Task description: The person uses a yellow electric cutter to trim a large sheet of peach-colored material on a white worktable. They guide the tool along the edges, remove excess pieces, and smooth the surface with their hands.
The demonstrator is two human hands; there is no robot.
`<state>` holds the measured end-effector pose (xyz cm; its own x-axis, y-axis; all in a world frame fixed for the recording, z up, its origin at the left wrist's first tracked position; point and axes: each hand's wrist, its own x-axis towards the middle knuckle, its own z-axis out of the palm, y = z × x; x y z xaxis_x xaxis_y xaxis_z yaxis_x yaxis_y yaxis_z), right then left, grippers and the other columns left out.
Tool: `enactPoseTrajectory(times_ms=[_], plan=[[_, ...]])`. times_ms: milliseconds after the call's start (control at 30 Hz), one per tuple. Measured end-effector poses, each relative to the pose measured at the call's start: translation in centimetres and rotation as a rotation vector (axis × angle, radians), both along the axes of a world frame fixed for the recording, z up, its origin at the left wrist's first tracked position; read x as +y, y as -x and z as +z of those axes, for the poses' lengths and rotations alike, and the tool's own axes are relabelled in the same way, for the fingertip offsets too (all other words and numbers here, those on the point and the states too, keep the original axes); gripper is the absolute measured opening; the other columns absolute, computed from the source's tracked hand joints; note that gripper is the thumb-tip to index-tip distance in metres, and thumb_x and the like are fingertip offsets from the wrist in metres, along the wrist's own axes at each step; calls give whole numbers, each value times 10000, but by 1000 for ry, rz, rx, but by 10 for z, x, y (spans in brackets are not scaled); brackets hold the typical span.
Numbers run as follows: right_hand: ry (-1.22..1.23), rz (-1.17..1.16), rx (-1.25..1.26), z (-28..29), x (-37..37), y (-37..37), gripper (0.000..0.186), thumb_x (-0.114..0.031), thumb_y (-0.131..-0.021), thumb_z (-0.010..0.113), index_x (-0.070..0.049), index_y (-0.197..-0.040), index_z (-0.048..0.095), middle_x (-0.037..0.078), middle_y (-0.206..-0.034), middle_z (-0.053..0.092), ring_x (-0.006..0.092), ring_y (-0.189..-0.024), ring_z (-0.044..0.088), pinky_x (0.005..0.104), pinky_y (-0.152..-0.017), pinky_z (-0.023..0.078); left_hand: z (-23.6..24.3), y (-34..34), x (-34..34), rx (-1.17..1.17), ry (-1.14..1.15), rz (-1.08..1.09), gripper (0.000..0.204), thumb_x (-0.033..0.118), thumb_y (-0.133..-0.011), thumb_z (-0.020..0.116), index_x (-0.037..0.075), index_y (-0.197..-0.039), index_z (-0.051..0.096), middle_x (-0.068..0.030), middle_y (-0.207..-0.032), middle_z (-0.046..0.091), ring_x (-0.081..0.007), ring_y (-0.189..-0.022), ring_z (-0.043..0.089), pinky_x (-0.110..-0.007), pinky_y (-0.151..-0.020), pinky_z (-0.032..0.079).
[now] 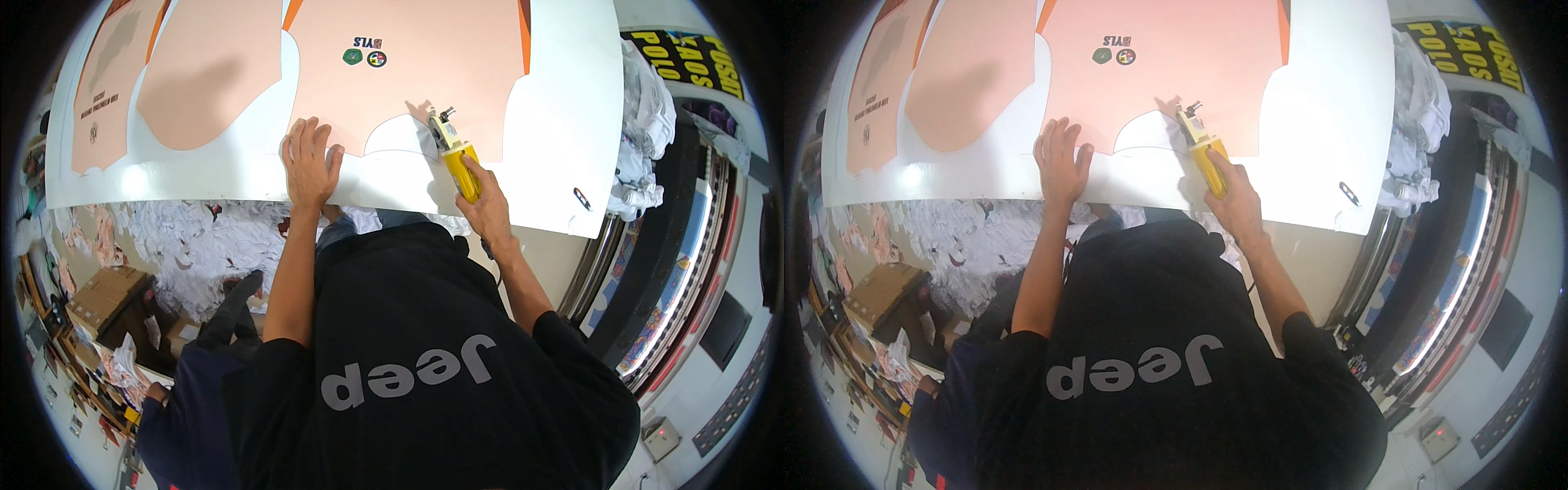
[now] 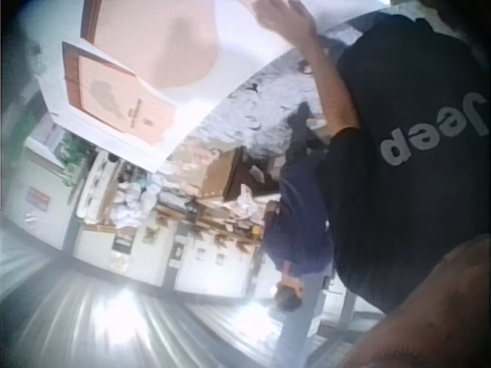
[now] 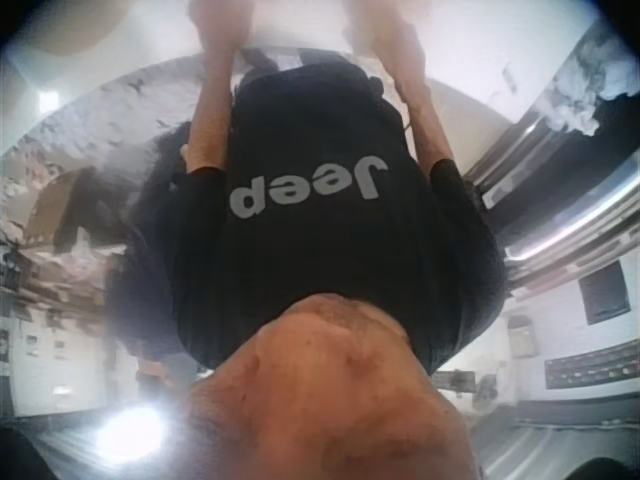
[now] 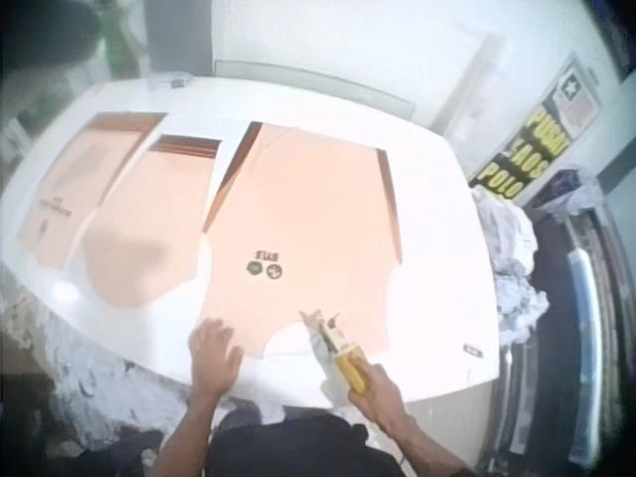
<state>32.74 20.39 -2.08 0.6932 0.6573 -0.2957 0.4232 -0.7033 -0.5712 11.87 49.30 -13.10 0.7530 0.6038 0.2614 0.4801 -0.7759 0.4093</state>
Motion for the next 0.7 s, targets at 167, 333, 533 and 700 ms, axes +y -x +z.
enactPoseTrajectory(times_ms=[167, 333, 533, 700], plan=[[18, 104, 0, 1, 12, -23, 814, -92, -873, 790, -310, -1615, 538, 196, -1285, 667, 443, -1105, 732, 511, -962, 621, 2, 0, -2, -13, -2, 39, 462, 328, -1053, 694, 86, -1443, 650, -141, -1607, 559, -378, -1575, 432, -624, -1263, 305], [39, 200, 6, 1, 24, -43, 816, -92, -874, 789, -312, -1617, 533, 190, -1298, 664, 438, -1105, 733, 506, -958, 620, 1, -1, -3, -39, -20, 76, 458, 325, -1044, 707, 91, -1434, 653, -130, -1592, 573, -372, -1571, 442, -635, -1254, 316], [43, 295, 6, -1, 34, -63, 827, -98, -872, 794, -318, -1623, 525, 179, -1295, 656, 435, -1105, 732, 498, -963, 618, -2, -3, -4, -42, -48, 125, 457, 338, -1046, 710, 104, -1435, 653, -127, -1586, 583, -359, -1577, 446, -640, -1266, 306], [31, 368, -3, -3, 39, -78, 813, -110, -878, 792, -324, -1617, 531, 171, -1303, 655, 427, -1104, 734, 491, -959, 621, -5, -6, -5, -10, -61, 175, 434, 356, -1037, 720, 127, -1404, 683, -106, -1563, 610, -328, -1551, 483, -625, -1269, 310]])
